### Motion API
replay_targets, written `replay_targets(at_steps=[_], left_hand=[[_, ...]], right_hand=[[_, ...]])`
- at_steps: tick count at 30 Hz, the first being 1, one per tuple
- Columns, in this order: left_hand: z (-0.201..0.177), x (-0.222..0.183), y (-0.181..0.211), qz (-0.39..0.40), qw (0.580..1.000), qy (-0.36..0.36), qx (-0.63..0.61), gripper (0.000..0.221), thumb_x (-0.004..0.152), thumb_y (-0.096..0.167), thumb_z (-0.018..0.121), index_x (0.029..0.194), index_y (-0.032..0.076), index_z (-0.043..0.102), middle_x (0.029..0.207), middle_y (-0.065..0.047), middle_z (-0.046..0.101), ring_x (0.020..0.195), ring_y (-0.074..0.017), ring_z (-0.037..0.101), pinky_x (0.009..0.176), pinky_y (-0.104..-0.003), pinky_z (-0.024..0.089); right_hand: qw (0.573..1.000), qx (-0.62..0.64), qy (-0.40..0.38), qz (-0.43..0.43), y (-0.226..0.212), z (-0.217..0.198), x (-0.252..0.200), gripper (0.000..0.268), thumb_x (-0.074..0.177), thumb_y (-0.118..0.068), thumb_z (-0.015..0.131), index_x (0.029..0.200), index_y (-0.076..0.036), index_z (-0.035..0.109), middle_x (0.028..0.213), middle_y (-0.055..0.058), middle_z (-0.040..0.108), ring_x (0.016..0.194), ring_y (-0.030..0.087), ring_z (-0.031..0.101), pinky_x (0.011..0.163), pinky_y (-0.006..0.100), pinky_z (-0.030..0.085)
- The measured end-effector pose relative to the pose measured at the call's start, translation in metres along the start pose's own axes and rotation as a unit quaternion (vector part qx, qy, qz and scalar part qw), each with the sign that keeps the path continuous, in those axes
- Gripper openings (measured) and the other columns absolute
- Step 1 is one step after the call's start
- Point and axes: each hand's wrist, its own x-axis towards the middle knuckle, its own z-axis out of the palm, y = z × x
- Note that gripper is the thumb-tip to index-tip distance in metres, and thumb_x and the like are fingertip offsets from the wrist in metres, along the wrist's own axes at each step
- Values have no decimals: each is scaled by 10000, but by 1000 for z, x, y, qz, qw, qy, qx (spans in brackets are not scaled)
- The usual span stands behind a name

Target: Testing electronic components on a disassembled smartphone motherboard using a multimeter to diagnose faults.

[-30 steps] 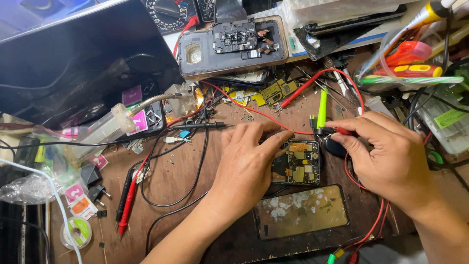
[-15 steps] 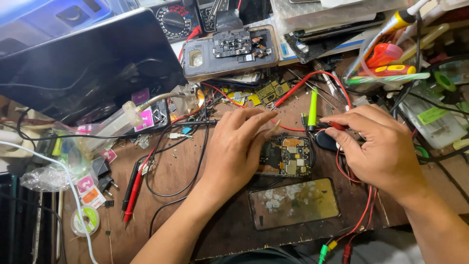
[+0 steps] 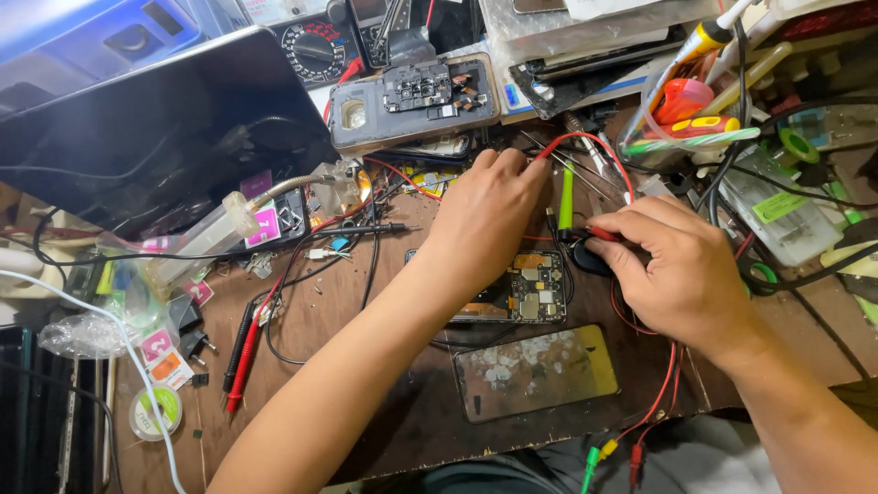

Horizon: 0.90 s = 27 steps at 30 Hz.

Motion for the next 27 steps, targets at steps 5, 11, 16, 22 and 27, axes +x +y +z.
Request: replay_targets(at_steps=[5,11,16,22,27], left_hand=[[2,3,-6,9,1000,-1,-21,440,745,-63,613,1161,81,601,906,-100,615,771,-283,572,732,-373,441],[-32,-19,-11,20,989,38,-145,482,775,-113,597,1226,56,616,969,-92,668,909,-309,575,747,-405,409],[-96,-70,-33,-10,989,-39,-143,521,821,-214,508,1296,-32,615,1279,-209,642,1106,-379,616,930,-474,493],[-102,-122,-54,-9,999,-47,15,620,740,-185,513,1328,-7,601,1250,-197,620,942,-343,570,883,-435,500],[-93,-134,-59,-23,997,-27,66,459,876,-39,566,1324,42,617,1258,-140,620,1058,-322,587,815,-429,487]], right_hand=[[1000,14,-3,1,1,2,-1,96,907,-12,766,993,-14,723,915,100,696,838,290,629,824,386,504],[1000,16,-4,3,-1,1,-1,109,916,-18,773,1020,-11,740,926,103,708,845,283,640,817,384,515],[1000,10,-11,7,-2,-4,-2,186,915,-57,790,1100,-49,769,967,102,725,875,262,654,844,371,530],[1000,18,-4,-17,0,-2,0,162,924,-36,786,1083,-21,752,975,109,723,877,278,654,853,379,530],[1000,15,-10,-2,-3,-2,-2,164,919,-39,785,1081,-35,758,967,97,721,871,267,654,839,371,531]])
